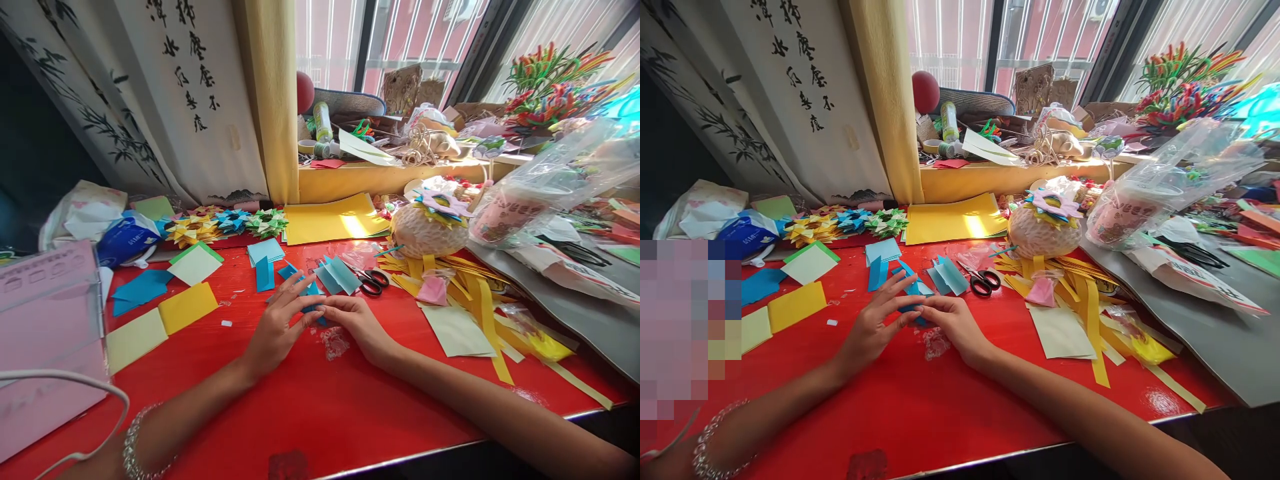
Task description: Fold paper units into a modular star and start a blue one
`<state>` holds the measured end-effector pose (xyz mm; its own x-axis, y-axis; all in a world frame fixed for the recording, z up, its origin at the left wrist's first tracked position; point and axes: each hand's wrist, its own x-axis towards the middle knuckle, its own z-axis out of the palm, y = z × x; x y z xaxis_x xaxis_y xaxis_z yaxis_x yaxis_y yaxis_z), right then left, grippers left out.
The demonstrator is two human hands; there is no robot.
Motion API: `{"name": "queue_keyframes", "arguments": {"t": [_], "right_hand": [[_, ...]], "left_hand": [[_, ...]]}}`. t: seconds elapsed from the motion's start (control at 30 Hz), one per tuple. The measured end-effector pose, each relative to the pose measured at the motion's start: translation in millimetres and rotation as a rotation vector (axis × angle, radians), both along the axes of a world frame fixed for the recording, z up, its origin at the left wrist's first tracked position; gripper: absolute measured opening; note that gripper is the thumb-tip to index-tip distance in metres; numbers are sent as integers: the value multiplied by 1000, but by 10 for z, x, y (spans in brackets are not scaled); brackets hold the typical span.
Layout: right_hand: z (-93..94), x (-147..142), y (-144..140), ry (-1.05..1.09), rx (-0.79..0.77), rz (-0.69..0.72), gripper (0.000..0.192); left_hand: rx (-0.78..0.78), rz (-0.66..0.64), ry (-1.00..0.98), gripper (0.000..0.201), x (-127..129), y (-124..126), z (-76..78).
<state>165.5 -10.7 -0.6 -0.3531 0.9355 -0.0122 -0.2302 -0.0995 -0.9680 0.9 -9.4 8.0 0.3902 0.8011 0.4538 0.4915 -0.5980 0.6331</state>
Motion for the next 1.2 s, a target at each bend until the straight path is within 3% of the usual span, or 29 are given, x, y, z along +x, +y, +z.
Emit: {"name": "queue_keyframes", "arguments": {"t": [0.33,0.73,0.9,1.07,1.2], "right_hand": [[7,6,-25,27,-2,1,21],[65,-8,-31,17,-20,112,26],[71,-17,-21,-122,45,56,31],[-8,3,10,-140,182,-14,25],[-58,6,15,-235,147,123,29]], "left_hand": [[55,-6,-13,26,-4,-13,-3],[-236,29,-144,24,0,-40,47],[-340,117,-253,22,0,27,-1],[-457,79,-368,23,-3,74,-37],[-449,27,-379,18,-5,88,-33]]}}
